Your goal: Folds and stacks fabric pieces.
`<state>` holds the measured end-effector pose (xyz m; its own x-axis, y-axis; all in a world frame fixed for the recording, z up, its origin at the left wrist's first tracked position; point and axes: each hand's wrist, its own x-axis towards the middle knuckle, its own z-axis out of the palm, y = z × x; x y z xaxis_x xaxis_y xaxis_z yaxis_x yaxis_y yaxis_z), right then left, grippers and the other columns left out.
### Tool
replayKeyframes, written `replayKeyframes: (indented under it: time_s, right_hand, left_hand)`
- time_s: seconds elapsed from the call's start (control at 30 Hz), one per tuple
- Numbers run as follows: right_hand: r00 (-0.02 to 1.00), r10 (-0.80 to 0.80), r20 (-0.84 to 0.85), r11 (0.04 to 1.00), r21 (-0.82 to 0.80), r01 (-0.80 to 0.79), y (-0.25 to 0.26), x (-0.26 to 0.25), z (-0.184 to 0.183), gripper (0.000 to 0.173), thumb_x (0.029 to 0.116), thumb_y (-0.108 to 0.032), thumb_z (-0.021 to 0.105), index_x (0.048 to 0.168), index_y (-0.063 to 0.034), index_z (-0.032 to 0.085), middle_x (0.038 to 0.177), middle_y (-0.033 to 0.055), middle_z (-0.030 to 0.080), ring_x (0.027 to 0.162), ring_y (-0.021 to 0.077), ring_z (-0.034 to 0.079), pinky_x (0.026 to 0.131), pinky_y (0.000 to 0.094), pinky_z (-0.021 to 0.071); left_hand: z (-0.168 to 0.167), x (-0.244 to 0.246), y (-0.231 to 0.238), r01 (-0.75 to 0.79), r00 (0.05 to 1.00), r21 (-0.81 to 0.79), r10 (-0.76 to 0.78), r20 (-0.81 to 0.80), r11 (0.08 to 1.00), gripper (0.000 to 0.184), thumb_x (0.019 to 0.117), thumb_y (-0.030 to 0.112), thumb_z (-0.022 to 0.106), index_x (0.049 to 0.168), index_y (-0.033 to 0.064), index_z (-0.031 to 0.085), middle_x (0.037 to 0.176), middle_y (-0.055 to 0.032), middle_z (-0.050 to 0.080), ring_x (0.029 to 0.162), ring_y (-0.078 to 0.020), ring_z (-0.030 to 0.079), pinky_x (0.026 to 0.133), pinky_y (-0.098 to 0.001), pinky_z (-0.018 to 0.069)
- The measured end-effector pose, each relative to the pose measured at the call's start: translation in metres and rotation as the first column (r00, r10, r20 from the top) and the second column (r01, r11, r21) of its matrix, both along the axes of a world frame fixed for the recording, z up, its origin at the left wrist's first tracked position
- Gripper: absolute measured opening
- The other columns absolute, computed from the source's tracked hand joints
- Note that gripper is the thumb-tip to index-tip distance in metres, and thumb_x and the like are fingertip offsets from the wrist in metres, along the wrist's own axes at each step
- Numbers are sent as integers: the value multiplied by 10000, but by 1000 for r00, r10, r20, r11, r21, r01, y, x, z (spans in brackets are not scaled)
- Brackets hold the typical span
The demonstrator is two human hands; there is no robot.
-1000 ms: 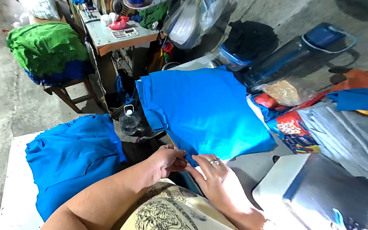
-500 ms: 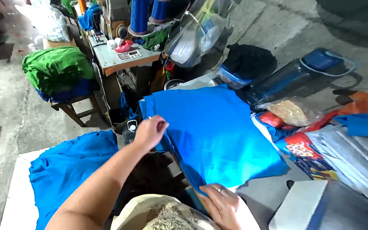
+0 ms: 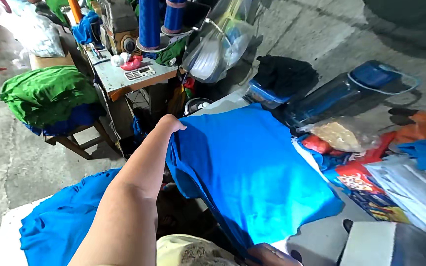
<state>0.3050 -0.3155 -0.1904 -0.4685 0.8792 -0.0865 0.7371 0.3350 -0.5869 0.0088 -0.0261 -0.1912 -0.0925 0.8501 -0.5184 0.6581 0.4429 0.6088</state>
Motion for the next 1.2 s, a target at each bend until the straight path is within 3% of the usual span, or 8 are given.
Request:
replayKeyframes:
  time_s: [0.17, 0.33, 0.53, 0.7, 0.87, 1.0, 1.1, 1.2]
  right_hand:
    - [999, -35, -2, 999, 6, 35, -2, 0, 0, 152, 936, -45, 648, 946, 87, 722, 934, 265, 723, 858, 388, 728, 790, 470, 595]
    - [998, -64, -28, 996, 64, 65, -4, 8, 4, 141, 925, -30, 661, 953, 96, 716, 951, 280, 722, 861, 385, 731, 781, 461, 601]
    - [989, -122, -82, 988, 82, 129, -10, 24, 23, 162, 956, -31, 627, 947, 114, 698, 955, 289, 707, 894, 362, 704, 817, 435, 576]
    - [999, -53, 10, 995, 87, 52, -12, 13, -1, 134, 922, -18, 651, 959, 91, 719, 980, 285, 719, 897, 413, 725, 802, 483, 595]
    - [979, -188, -79, 980, 51, 192, -11, 27, 17, 204, 941, -68, 669, 972, 132, 694, 981, 312, 693, 870, 373, 705, 779, 441, 593]
    - [991, -130, -41, 991, 10, 131, -11, 22, 10, 172, 935, -46, 660, 972, 116, 706, 1000, 304, 697, 892, 396, 703, 789, 479, 588]
    - [998, -54, 12, 996, 66, 54, -13, 7, -5, 143, 920, -25, 656, 957, 98, 719, 977, 291, 714, 903, 427, 719, 812, 508, 588]
    - [996, -89, 24, 987, 134, 85, -15, 13, 4, 129, 920, -23, 660, 944, 92, 713, 945, 287, 710, 845, 399, 719, 759, 469, 598]
  left_hand:
    - [-19, -4, 7, -80, 988, 60, 71, 134, 995, 500, 896, 227, 796, 1262, -68, 624, 1297, -283, 604, 1254, -405, 562, 1039, -601, 443]
    - [4, 2, -3, -126, 956, 112, 91, 279, 986, 460, 944, 105, 692, 1366, 0, 543, 1302, -269, 579, 1184, -394, 580, 946, -584, 490]
    - [29, -11, -22, -181, 903, 157, 101, 417, 971, 573, 918, 7, 715, 1415, -1, 430, 1312, -267, 551, 1056, -352, 643, 822, -492, 571]
    - [1, -19, -27, -196, 906, 39, 165, 390, 980, 588, 937, -4, 692, 1457, 36, 420, 1214, -259, 576, 785, -256, 642, 658, -367, 559]
    - [45, -21, -43, -159, 900, 95, 104, 424, 983, 604, 956, -29, 652, 1477, 51, 358, 1007, -203, 624, 591, -163, 628, 550, -271, 550]
    - [0, -26, -33, -42, 982, 88, 25, 185, 995, 622, 914, 46, 721, 1464, 33, 431, 1103, -236, 622, 748, -241, 618, 666, -378, 535]
    - [-17, -31, -27, -63, 977, 91, 43, 208, 994, 675, 922, 122, 754, 1496, 35, 410, 1254, -284, 594, 923, -331, 645, 780, -473, 543]
    - [-1, -35, -33, -70, 966, 95, 44, 254, 993, 620, 949, 91, 720, 1486, 57, 410, 1138, -211, 617, 710, -186, 599, 637, -325, 518]
